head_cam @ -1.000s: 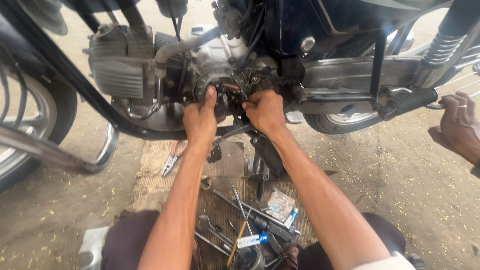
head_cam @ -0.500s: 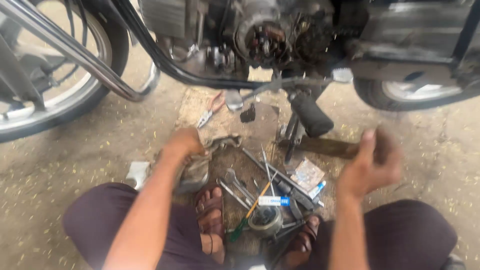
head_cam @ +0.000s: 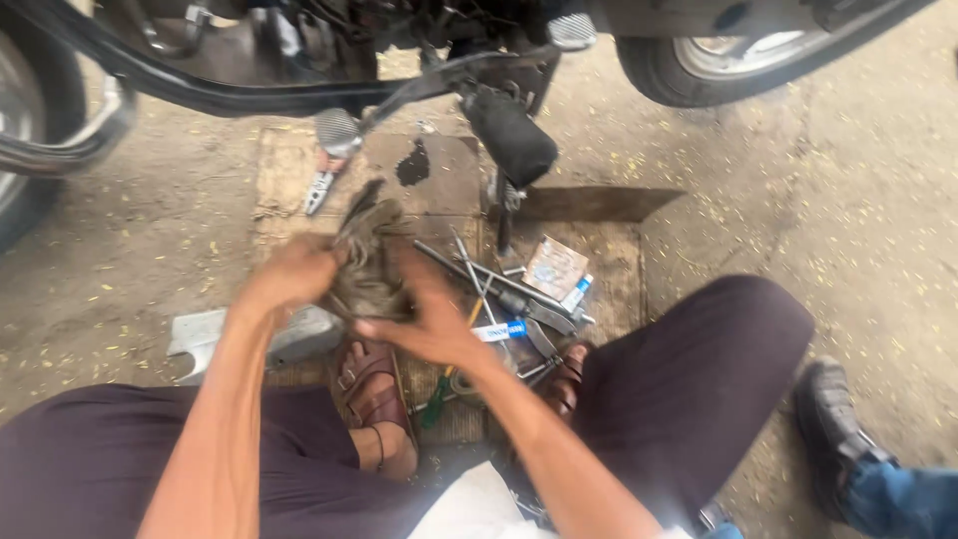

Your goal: Repairing and reassembling parts of a motorcycle engine, applying sealant and using tools to secure components.

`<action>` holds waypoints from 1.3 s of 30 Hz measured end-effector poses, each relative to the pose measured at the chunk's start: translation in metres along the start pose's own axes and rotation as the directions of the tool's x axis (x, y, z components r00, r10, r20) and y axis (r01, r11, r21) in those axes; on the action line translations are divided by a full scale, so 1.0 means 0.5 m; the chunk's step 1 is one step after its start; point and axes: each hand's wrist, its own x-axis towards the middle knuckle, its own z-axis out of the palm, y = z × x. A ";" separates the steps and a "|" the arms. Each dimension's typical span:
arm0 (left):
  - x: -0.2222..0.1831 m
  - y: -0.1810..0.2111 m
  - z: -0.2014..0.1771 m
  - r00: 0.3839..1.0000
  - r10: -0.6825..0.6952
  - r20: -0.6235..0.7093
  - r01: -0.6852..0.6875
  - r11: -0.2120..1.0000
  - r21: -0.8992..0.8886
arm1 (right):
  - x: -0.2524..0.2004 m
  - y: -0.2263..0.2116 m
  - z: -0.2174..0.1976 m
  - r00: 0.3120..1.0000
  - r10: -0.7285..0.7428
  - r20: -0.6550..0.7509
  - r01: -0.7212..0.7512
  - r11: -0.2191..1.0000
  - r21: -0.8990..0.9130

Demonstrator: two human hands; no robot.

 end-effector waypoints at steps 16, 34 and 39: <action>-0.046 -0.005 0.023 0.988 -0.140 -0.059 0.047 0.651 -0.757 | -0.010 -0.055 0.076 0.997 -0.074 -0.024 0.069 0.980 -0.185; -0.051 0.009 0.054 0.922 -0.112 -0.372 0.248 0.907 0.341 | -0.352 0.308 0.192 0.403 0.781 0.477 -0.346 0.612 -0.711; -0.047 -0.023 0.079 0.980 0.180 -0.084 -0.157 0.961 0.228 | -0.231 0.085 0.102 0.514 0.810 0.282 -0.551 0.564 -0.614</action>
